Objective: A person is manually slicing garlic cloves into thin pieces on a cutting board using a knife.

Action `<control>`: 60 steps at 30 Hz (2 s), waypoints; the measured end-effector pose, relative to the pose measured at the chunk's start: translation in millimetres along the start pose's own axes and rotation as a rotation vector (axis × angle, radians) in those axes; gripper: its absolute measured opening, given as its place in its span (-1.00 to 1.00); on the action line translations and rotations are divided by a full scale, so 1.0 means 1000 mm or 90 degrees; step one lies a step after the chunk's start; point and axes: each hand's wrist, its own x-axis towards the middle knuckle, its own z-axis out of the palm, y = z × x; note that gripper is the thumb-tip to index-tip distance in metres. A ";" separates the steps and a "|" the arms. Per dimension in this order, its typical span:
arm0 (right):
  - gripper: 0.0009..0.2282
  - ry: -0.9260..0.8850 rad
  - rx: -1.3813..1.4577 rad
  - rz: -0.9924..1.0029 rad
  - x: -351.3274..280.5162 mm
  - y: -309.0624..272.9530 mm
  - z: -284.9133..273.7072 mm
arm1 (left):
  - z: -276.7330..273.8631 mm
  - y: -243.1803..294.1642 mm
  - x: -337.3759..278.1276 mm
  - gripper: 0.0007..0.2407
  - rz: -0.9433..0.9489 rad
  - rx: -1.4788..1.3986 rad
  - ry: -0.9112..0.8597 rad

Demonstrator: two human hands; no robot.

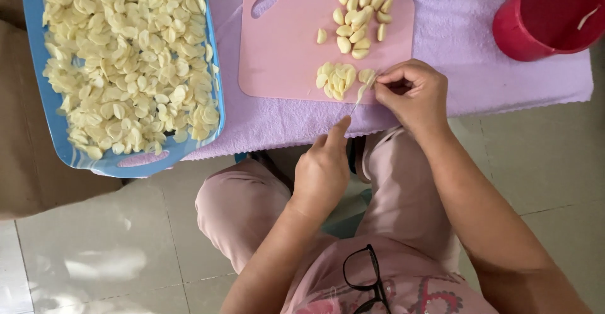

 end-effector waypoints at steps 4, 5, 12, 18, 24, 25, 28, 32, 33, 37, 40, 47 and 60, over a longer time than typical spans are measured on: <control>-0.83 -0.007 -0.022 -0.020 0.000 0.014 0.000 | -0.015 0.004 0.001 -0.67 -0.053 -0.275 -0.032; -0.82 -0.007 -0.024 -0.021 0.000 0.016 -0.001 | -0.019 0.005 0.001 -0.66 -0.062 -0.302 -0.055; -0.82 0.002 -0.034 -0.014 0.000 0.017 0.001 | -0.019 0.001 -0.004 -0.67 -0.087 -0.345 -0.085; -0.82 0.005 -0.023 -0.013 0.000 0.013 0.000 | -0.017 0.002 0.000 -0.69 -0.080 -0.335 -0.088; -0.84 -0.003 -0.032 0.000 0.001 0.007 -0.001 | -0.010 0.004 0.008 -0.70 -0.078 -0.340 -0.096; -0.84 -0.004 -0.032 -0.001 0.001 0.008 -0.001 | -0.009 0.003 0.009 -0.70 -0.076 -0.336 -0.094; -0.83 -0.003 -0.034 -0.002 0.001 0.010 -0.001 | -0.005 0.003 0.012 -0.70 -0.077 -0.322 -0.098; -0.84 -0.006 -0.042 0.002 0.001 0.010 -0.001 | 0.005 0.005 0.018 -0.70 -0.068 -0.283 -0.097; -0.84 -0.007 -0.042 0.001 0.000 0.010 -0.001 | 0.011 0.007 0.021 -0.70 -0.068 -0.283 -0.096; -0.85 -0.009 -0.051 0.001 0.000 0.008 -0.002 | 0.018 0.013 0.026 -0.70 -0.050 -0.196 -0.076; -0.85 -0.005 -0.065 -0.006 0.000 0.007 -0.001 | 0.013 0.008 0.015 -0.69 -0.052 -0.178 -0.077; -0.86 -0.002 -0.055 -0.003 -0.001 0.000 0.000 | -0.017 -0.013 0.008 -0.74 -0.193 -0.479 -0.109; -0.84 0.007 -0.059 -0.030 -0.003 0.014 0.001 | -0.024 0.000 -0.001 -0.68 -0.092 -0.379 -0.088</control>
